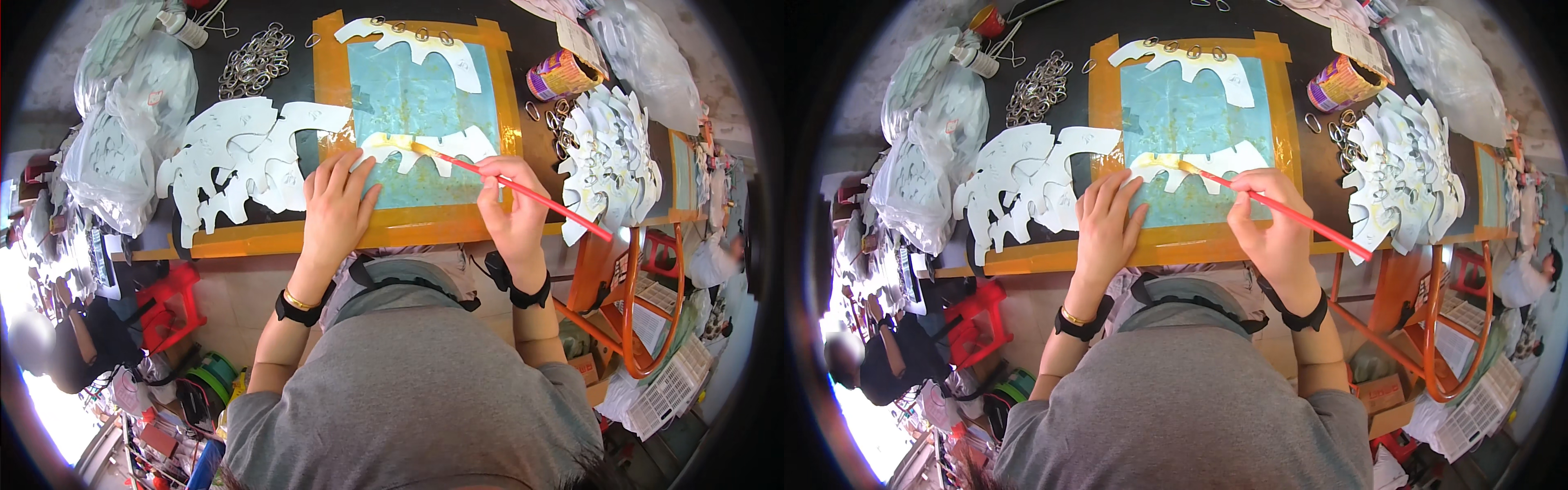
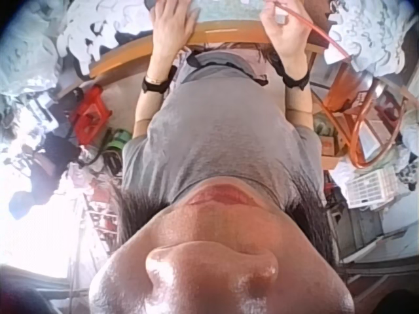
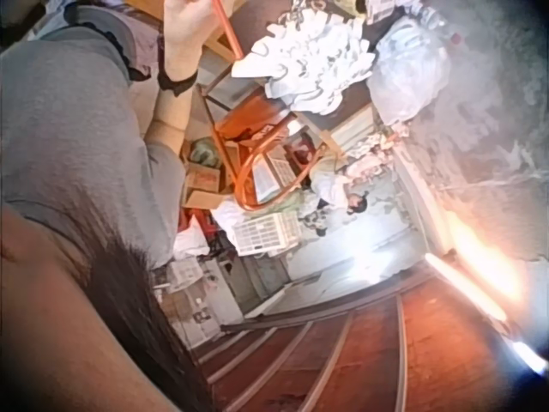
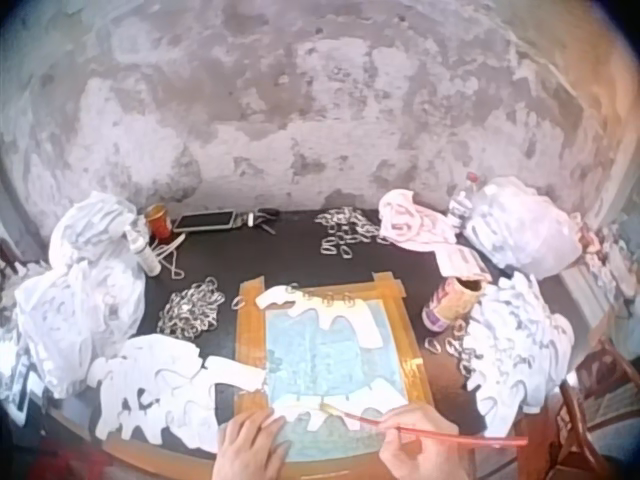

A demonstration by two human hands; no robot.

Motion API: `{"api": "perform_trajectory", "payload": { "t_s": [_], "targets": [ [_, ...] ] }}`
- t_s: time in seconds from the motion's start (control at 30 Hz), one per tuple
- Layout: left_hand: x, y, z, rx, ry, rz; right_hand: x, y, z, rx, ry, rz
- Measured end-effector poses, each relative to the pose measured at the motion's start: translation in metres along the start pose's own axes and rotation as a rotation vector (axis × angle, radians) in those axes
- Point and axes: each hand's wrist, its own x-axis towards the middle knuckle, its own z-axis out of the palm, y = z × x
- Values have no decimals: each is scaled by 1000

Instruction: Apply glue to shoe upper components using a brush.

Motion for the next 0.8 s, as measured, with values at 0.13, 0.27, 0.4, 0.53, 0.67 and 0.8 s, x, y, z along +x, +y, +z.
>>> {"api": "perform_trajectory", "payload": {
  "t_s": [0.13,0.27,0.4,0.53,0.67,0.8],
  "targets": [
    [0,1,-1,-1,-5,-1,-1,0,-5,-46,46,-4],
    [0,1,-1,1,0,5,-1,-4,-2,-39,-20,-36],
    [1,1,-1,3,0,5,-2,-6,-5,-77,-18,-56],
    [1,2,-1,-1,-8,8,0,-8,-2,-111,-57,-125],
    [1,2,-1,-9,-8,3,-1,-6,-4,-83,15,-46],
    [1,2,0,0,-12,0,-1,-6,-5,-107,-49,-88]
  ]
}}
